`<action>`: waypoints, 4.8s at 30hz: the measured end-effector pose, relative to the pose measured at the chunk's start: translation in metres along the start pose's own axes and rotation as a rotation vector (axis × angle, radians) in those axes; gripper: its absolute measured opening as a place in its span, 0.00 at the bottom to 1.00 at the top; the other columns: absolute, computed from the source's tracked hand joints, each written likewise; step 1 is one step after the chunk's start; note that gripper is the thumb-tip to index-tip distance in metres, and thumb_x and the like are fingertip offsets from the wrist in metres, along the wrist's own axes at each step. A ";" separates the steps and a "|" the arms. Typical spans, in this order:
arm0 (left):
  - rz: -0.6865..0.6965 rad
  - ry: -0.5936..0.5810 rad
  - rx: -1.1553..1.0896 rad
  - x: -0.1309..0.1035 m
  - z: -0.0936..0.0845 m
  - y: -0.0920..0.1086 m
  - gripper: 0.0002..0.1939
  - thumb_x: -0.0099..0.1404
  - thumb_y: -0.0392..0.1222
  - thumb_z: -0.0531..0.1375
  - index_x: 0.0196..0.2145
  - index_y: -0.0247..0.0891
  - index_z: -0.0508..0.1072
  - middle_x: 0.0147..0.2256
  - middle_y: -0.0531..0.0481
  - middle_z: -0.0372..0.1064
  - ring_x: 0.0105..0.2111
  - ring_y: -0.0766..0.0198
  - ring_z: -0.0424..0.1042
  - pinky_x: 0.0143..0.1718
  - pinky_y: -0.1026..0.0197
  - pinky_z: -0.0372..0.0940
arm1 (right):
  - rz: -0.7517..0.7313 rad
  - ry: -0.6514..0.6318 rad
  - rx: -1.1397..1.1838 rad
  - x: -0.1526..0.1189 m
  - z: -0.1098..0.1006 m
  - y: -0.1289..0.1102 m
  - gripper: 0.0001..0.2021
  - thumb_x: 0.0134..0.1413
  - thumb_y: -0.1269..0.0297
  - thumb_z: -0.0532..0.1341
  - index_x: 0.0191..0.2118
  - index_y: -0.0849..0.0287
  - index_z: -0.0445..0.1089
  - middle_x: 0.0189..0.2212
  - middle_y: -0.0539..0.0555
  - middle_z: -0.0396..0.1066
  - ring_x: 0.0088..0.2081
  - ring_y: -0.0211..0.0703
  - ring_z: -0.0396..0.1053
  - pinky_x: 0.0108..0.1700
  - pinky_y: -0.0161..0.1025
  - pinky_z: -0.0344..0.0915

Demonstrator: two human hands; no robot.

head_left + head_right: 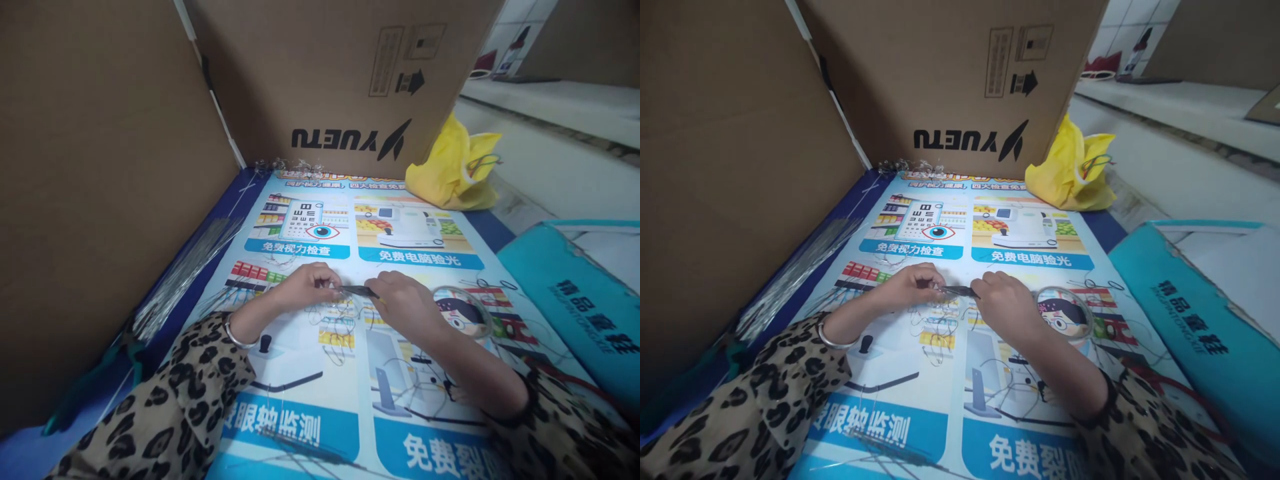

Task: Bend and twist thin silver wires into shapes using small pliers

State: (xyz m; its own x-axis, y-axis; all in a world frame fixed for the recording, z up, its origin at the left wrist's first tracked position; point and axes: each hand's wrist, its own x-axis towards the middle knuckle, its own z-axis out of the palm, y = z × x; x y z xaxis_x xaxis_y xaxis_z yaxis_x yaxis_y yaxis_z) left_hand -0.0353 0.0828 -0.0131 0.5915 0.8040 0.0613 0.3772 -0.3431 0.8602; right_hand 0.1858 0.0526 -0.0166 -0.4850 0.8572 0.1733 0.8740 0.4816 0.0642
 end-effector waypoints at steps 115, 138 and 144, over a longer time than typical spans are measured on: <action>0.062 0.035 0.119 -0.001 0.002 -0.002 0.04 0.57 0.39 0.60 0.28 0.35 0.71 0.26 0.53 0.64 0.30 0.69 0.63 0.32 0.64 0.58 | 0.050 -0.039 0.021 -0.001 -0.008 -0.012 0.03 0.53 0.67 0.57 0.32 0.56 0.67 0.29 0.50 0.68 0.34 0.40 0.64 0.31 0.36 0.50; 0.047 0.004 -0.054 -0.001 0.001 -0.005 0.05 0.58 0.39 0.59 0.30 0.35 0.72 0.28 0.52 0.64 0.31 0.69 0.64 0.35 0.64 0.59 | 0.127 -0.113 0.220 0.000 -0.007 -0.010 0.07 0.57 0.64 0.53 0.38 0.54 0.67 0.33 0.50 0.70 0.38 0.40 0.66 0.31 0.33 0.53; 0.026 -0.005 -0.111 -0.001 0.000 -0.004 0.05 0.58 0.38 0.59 0.30 0.34 0.74 0.27 0.52 0.65 0.31 0.69 0.64 0.35 0.64 0.60 | 0.122 -0.101 0.206 -0.001 -0.007 -0.011 0.07 0.57 0.65 0.52 0.37 0.55 0.67 0.32 0.50 0.69 0.37 0.40 0.66 0.32 0.34 0.53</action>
State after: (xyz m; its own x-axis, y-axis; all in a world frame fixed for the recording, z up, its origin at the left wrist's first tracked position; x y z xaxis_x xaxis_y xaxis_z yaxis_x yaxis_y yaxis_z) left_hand -0.0373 0.0827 -0.0164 0.6036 0.7930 0.0823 0.2802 -0.3077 0.9093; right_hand 0.1771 0.0456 -0.0107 -0.3862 0.9199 0.0680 0.9068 0.3921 -0.1550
